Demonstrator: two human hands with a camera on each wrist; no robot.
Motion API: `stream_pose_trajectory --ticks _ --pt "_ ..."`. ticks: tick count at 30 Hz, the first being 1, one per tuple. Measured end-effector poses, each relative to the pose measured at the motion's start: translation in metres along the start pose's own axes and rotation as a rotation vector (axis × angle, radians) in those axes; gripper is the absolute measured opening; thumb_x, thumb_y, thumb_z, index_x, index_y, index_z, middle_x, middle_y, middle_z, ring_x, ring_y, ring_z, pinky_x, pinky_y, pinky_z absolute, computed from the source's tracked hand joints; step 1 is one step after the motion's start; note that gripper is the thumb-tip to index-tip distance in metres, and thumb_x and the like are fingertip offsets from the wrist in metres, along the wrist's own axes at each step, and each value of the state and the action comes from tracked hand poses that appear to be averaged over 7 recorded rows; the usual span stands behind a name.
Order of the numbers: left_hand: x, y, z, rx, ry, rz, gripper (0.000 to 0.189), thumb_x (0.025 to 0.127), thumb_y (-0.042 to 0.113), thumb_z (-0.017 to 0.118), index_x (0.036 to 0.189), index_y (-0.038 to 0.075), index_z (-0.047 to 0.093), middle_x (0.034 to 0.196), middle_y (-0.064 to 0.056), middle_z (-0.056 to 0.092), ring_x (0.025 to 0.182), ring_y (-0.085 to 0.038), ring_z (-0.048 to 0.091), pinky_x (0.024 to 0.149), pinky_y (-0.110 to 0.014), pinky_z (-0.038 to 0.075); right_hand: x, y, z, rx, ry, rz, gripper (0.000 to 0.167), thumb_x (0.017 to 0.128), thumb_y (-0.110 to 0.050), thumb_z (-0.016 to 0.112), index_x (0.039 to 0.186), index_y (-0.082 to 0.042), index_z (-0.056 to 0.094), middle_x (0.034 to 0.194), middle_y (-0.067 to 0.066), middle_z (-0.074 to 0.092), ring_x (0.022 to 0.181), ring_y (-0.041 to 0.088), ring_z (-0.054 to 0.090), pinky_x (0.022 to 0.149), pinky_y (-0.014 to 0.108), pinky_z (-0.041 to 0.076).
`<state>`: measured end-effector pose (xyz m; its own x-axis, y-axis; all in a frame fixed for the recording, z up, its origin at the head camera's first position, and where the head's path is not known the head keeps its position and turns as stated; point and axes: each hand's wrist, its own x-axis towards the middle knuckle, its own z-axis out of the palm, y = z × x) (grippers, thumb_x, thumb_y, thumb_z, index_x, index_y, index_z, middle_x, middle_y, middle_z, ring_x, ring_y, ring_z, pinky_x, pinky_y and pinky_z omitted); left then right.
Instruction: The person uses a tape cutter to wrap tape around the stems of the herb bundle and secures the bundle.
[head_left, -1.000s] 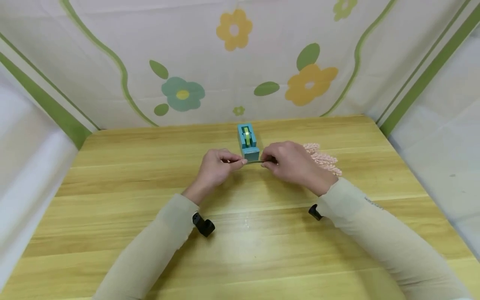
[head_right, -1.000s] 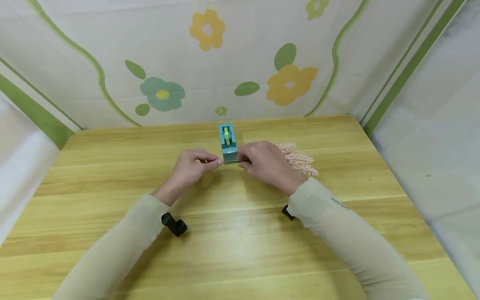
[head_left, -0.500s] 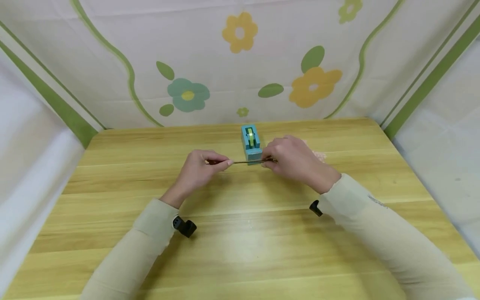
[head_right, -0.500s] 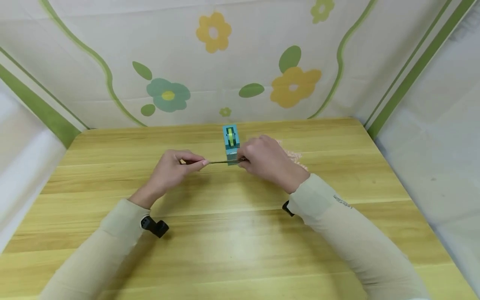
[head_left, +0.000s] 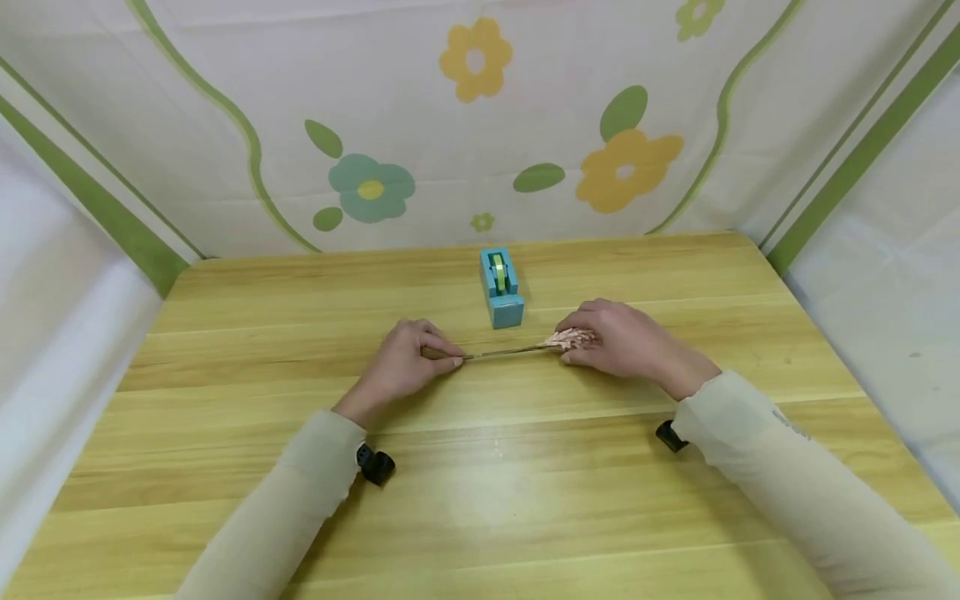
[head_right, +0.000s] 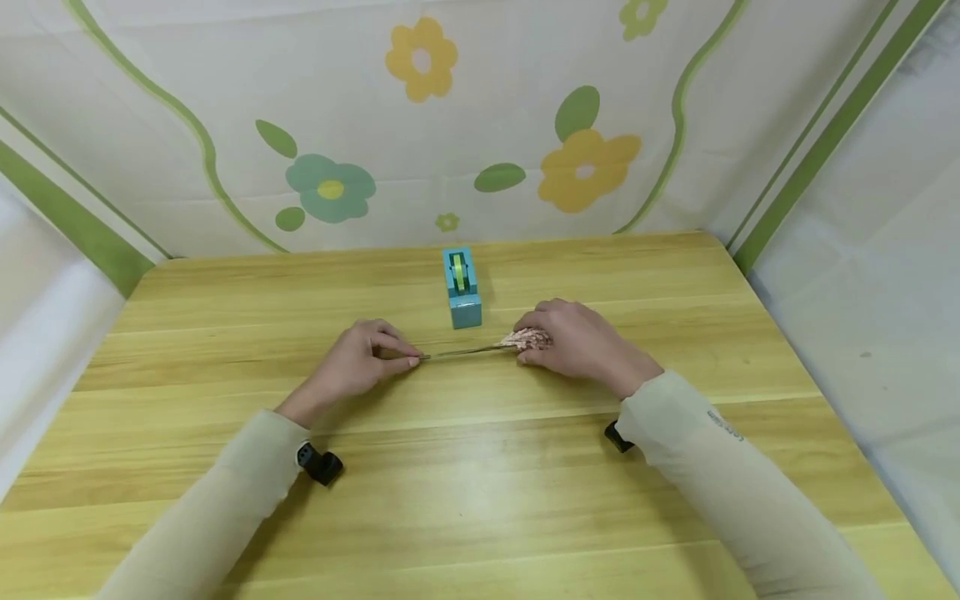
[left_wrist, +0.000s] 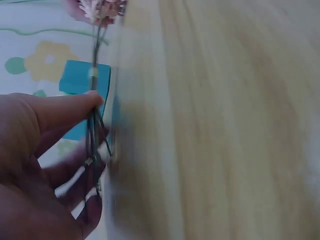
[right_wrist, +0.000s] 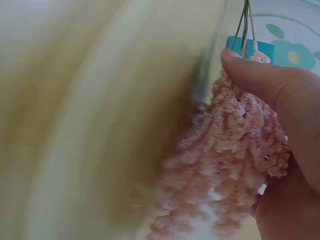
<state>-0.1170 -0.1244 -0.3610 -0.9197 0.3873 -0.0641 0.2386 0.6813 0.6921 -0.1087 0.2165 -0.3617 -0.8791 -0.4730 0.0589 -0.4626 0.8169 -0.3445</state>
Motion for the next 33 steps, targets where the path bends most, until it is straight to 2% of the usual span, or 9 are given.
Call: stream_pose_trajectory --ticks 4,6,10,16,19,24,26,30,33 --pt "-0.001 -0.001 0.002 -0.014 0.023 -0.006 0.008 0.096 0.013 0.083 0.102 0.013 0.088 0.108 -0.007 0.070 0.103 -0.024 0.060 0.087 -0.037 0.049 -0.003 0.004 0.009 0.015 0.047 -0.010 0.037 0.094 -0.034 0.086 0.127 -0.018 0.078 0.120 0.008 0.074 0.109 0.032 0.070 0.097 0.055 0.056" --pt "-0.001 -0.002 0.002 -0.021 0.022 -0.005 0.008 0.096 0.012 0.083 0.102 0.012 0.088 0.104 -0.008 0.071 0.097 -0.022 0.061 0.081 -0.034 0.050 -0.004 0.004 0.013 0.005 0.079 -0.031 0.035 0.094 -0.032 0.086 0.125 -0.018 0.078 0.119 0.009 0.073 0.107 0.032 0.069 0.095 0.054 0.056" --pt "0.001 -0.001 0.000 -0.009 0.023 0.015 0.009 0.096 0.012 0.083 0.103 0.012 0.088 0.102 -0.007 0.074 0.093 -0.020 0.063 0.080 -0.032 0.051 -0.004 0.004 0.016 -0.006 0.105 -0.035 0.038 0.094 -0.032 0.086 0.128 -0.017 0.077 0.120 0.010 0.073 0.106 0.033 0.069 0.095 0.056 0.055" --pt "0.002 0.002 -0.001 -0.034 0.048 -0.046 0.007 0.096 0.015 0.084 0.101 0.015 0.088 0.101 -0.005 0.075 0.094 -0.021 0.064 0.082 -0.033 0.050 -0.007 0.007 0.011 0.028 0.123 0.013 0.055 0.092 -0.038 0.088 0.138 -0.013 0.071 0.130 0.012 0.070 0.115 0.036 0.068 0.102 0.058 0.053" --pt "0.004 0.004 -0.001 -0.047 0.076 -0.069 0.006 0.096 0.014 0.084 0.100 0.014 0.088 0.102 -0.006 0.074 0.095 -0.023 0.065 0.082 -0.033 0.052 -0.008 0.011 0.009 0.041 0.162 0.004 0.049 0.092 -0.033 0.088 0.134 -0.011 0.073 0.128 0.013 0.071 0.116 0.037 0.068 0.102 0.059 0.053" --pt "0.004 0.007 -0.002 -0.047 0.114 -0.072 0.005 0.095 0.012 0.084 0.099 0.012 0.087 0.105 -0.007 0.074 0.098 -0.024 0.066 0.084 -0.034 0.053 -0.010 0.013 0.007 0.056 0.223 -0.031 0.033 0.094 -0.017 0.086 0.125 -0.009 0.078 0.126 0.015 0.072 0.118 0.039 0.068 0.102 0.059 0.054" --pt "0.003 0.006 -0.002 -0.043 0.115 -0.079 0.005 0.094 0.012 0.085 0.099 0.012 0.087 0.106 -0.007 0.075 0.099 -0.024 0.067 0.085 -0.035 0.054 -0.011 0.013 0.008 0.063 0.214 -0.022 0.037 0.093 -0.023 0.088 0.126 -0.010 0.078 0.130 0.014 0.073 0.123 0.039 0.066 0.106 0.060 0.052" --pt "0.001 0.004 -0.003 -0.044 0.097 -0.083 0.006 0.094 0.013 0.085 0.100 0.013 0.087 0.108 -0.007 0.076 0.100 -0.025 0.068 0.086 -0.036 0.055 -0.014 0.015 0.009 0.110 0.151 0.027 0.057 0.086 -0.044 0.092 0.132 -0.015 0.076 0.138 0.011 0.071 0.133 0.037 0.061 0.114 0.062 0.046" --pt "-0.001 0.002 -0.004 -0.046 0.089 -0.073 0.007 0.095 0.013 0.084 0.101 0.013 0.087 0.109 -0.007 0.076 0.101 -0.025 0.068 0.087 -0.038 0.055 -0.016 0.017 0.010 0.179 0.132 0.051 0.060 0.086 -0.049 0.091 0.134 -0.016 0.075 0.142 0.008 0.069 0.138 0.036 0.059 0.116 0.062 0.044"
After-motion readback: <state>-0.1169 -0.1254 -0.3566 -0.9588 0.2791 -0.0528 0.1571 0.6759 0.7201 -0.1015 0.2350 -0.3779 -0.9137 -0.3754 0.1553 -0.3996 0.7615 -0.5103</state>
